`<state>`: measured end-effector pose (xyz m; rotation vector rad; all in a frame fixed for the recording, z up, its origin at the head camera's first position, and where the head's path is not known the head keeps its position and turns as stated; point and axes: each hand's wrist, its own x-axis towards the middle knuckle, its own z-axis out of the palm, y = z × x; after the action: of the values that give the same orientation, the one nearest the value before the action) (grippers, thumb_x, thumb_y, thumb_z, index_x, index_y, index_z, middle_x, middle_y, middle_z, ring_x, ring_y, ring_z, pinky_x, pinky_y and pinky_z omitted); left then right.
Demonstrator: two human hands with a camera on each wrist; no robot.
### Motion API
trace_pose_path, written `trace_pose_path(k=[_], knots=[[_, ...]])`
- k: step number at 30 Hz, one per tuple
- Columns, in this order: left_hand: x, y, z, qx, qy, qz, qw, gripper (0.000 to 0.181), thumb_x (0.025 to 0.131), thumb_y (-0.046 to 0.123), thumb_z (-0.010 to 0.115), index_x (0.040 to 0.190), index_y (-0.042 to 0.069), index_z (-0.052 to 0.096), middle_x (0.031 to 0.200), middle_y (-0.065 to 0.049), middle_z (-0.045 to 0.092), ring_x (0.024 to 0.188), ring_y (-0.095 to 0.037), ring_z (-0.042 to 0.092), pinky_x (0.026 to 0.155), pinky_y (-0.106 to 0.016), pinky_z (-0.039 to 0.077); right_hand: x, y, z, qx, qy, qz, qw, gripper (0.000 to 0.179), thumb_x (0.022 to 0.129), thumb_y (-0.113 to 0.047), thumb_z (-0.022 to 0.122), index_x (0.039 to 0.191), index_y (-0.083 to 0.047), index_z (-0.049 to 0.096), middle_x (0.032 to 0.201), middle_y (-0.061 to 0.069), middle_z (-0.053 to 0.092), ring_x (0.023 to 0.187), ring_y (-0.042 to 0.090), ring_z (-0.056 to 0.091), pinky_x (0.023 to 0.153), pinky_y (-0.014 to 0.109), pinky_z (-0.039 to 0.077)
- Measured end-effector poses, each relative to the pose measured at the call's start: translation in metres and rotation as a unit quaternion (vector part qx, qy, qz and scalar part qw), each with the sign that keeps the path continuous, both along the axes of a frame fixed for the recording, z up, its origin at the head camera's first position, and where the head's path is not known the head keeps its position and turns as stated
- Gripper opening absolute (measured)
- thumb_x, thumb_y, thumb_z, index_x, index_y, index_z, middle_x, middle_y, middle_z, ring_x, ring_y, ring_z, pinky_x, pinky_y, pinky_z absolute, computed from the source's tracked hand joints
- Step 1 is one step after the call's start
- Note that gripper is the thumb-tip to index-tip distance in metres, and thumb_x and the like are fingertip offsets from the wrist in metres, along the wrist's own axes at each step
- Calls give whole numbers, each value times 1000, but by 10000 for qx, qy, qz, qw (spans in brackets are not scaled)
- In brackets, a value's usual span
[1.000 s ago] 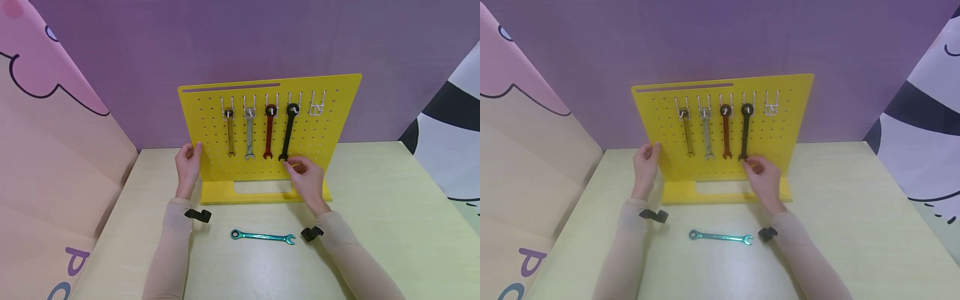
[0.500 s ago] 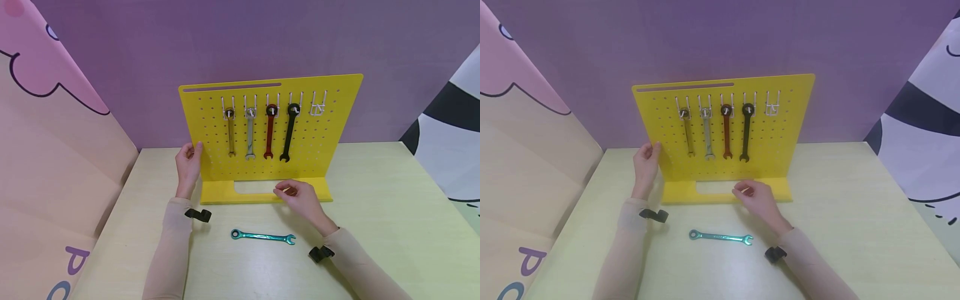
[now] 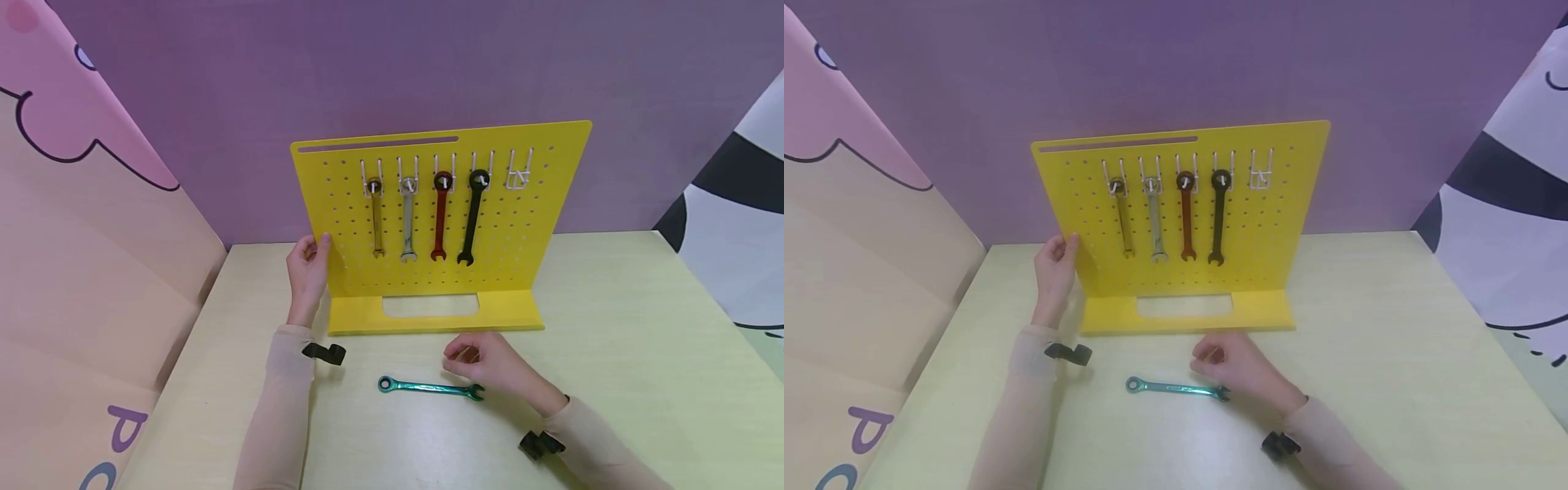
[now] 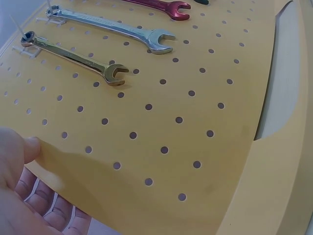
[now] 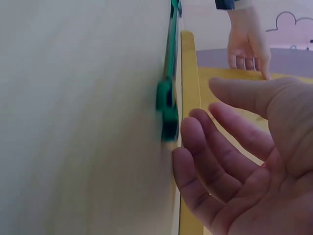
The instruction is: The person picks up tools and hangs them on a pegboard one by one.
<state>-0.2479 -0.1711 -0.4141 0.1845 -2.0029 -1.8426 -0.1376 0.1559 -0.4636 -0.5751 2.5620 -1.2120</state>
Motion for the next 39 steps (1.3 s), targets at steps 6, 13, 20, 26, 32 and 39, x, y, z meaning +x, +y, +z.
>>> trace_pose_path(k=[6,13,20,26,32,39], knots=[[-2,3,1,-2,111,-11,9999,30,107,25,67,115,-4,71,94,-5,68,87,-11,59,81,-17,48,9,-4,1,88,-54,374,9992,17,92,-26,85,102,-14,78,89,-8,74,77,4,64,69,23,53],[-2,4,0,-3,33,-36,10000,31,108,28,66,117,-2,71,97,-7,68,88,-13,58,79,-18,47,18,-12,2,139,-87,513,9985,16,88,-22,89,98,-17,78,83,-10,70,75,2,59,70,22,50],[-1,4,-2,9,-72,-31,10000,31,107,28,67,117,-1,71,94,-3,66,90,-14,58,81,-18,47,28,-18,-1,193,49,631,9978,22,85,-19,91,102,-16,78,86,-13,71,76,-2,60,74,22,51],[-1,2,-4,-42,-72,-34,10000,30,107,27,67,118,-1,71,99,-7,68,92,-14,59,86,-21,48,30,-22,-2,440,352,730,9957,24,86,-16,90,107,-14,79,90,-13,68,79,-2,58,73,22,49],[-1,0,-3,-80,-42,-11,10000,30,108,27,66,117,-1,71,99,-9,68,91,-14,60,85,-20,48,29,-26,-1,454,406,614,9963,17,88,-12,87,104,-12,81,88,-13,67,77,-3,55,71,21,48],[1,-1,-1,-123,-48,12,9999,30,108,27,65,117,-1,71,99,-9,68,91,-15,59,82,-18,48,31,-28,1,462,330,538,9969,11,88,-10,86,98,-15,83,85,-14,65,74,-4,52,68,20,45]])
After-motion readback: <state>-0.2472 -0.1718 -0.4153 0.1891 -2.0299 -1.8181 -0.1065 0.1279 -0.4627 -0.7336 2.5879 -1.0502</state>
